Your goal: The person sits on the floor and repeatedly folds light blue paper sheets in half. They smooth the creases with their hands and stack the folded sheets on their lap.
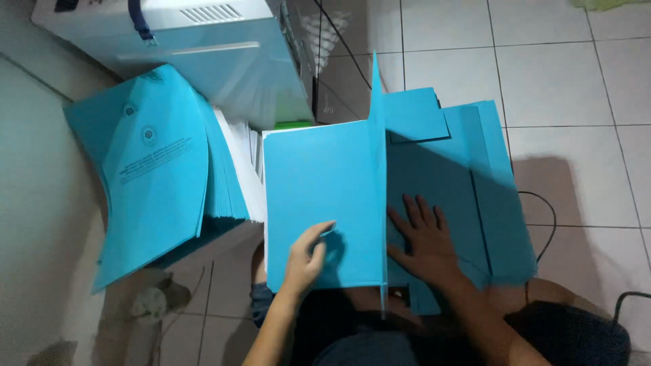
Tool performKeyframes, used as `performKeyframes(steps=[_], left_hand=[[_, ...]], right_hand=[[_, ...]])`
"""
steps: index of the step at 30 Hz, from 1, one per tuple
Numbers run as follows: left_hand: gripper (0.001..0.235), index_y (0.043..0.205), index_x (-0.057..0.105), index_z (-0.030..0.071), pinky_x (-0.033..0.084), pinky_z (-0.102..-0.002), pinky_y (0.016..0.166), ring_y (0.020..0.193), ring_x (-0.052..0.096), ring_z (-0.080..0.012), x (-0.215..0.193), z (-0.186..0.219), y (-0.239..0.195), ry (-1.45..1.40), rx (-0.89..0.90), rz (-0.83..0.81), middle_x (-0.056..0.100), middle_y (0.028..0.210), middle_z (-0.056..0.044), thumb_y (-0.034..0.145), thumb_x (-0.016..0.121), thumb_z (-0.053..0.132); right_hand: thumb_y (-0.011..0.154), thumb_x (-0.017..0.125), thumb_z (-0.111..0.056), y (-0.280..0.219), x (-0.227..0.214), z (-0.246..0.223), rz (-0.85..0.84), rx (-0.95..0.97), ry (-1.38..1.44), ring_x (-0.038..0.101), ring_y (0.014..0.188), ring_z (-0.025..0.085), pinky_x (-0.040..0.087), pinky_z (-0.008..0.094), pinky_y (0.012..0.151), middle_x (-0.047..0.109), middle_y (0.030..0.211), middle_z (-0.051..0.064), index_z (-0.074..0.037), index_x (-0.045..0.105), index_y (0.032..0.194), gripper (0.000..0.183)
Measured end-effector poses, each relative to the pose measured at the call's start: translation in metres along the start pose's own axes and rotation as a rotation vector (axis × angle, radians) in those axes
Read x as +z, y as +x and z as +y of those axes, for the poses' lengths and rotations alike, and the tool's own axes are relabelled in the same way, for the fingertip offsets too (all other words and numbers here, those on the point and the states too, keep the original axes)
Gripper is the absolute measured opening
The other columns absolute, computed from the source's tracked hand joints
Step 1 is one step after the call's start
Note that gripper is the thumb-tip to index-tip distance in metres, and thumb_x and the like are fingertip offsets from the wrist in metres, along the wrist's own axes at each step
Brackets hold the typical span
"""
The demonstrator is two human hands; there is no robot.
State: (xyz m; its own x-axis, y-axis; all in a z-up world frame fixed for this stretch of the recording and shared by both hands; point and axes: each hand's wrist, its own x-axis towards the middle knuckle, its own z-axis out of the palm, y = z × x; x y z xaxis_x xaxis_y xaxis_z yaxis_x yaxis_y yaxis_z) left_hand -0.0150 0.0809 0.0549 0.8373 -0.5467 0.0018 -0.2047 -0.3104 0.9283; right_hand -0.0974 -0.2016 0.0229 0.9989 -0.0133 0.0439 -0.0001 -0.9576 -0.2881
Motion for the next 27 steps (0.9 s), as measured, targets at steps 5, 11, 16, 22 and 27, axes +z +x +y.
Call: performKeyframes(steps=[5,11,16,22,27], left_hand=[[0.049,0.129,0.065,-0.008,0.052,-0.055,0.104,0.113,0.071,-0.0454,0.028,0.014,-0.132,-0.445,-0.207,0.495,0.073,0.122,-0.032,0.110,0.032,0.021],[0.029,0.114,0.062,-0.002,0.055,-0.041,0.093,0.098,0.066,-0.0305,0.026,0.133,-0.115,0.362,0.286,0.928,0.066,0.106,-0.019,0.097,0.040,0.004],[0.035,0.118,0.071,0.005,0.059,-0.048,0.087,0.097,0.072,-0.0343,0.043,0.114,0.000,0.434,0.705,0.434,0.072,0.108,-0.012,0.083,0.069,0.000],[0.051,0.149,0.057,0.020,0.036,-0.066,0.116,0.146,0.046,-0.0436,0.078,0.003,0.072,0.904,0.404,0.073,0.052,0.156,-0.016,0.102,0.059,0.041],[0.058,0.158,0.047,0.024,0.020,-0.061,0.126,0.156,0.036,-0.0374,0.072,0.010,0.065,0.878,0.285,-0.019,0.043,0.165,-0.014,0.104,0.046,0.047]], right_hand=[[0.088,0.052,-0.081,-0.010,-0.012,-0.007,0.082,-0.055,-0.043,0.034,0.152,0.042,0.024,0.063,0.120,0.041,0.163,0.015,-0.032,0.045,0.159,0.086],[0.082,0.039,-0.092,-0.001,-0.008,-0.004,-0.179,0.033,-0.180,0.002,0.159,0.033,0.007,0.056,0.123,0.005,0.174,0.009,-0.036,0.015,0.166,0.103],[0.078,0.053,-0.088,-0.010,-0.006,-0.004,-0.059,-0.035,-0.138,0.023,0.159,0.037,0.012,0.060,0.125,0.028,0.172,0.012,-0.034,0.037,0.162,0.102],[0.083,0.049,-0.083,-0.009,-0.003,-0.011,-0.065,0.001,-0.177,0.022,0.159,0.035,0.014,0.058,0.126,0.026,0.173,0.012,-0.029,0.034,0.163,0.098],[0.096,0.039,-0.073,-0.007,0.003,-0.010,-0.033,0.037,-0.134,0.022,0.159,0.034,0.014,0.057,0.127,0.026,0.172,0.012,-0.027,0.032,0.164,0.083]])
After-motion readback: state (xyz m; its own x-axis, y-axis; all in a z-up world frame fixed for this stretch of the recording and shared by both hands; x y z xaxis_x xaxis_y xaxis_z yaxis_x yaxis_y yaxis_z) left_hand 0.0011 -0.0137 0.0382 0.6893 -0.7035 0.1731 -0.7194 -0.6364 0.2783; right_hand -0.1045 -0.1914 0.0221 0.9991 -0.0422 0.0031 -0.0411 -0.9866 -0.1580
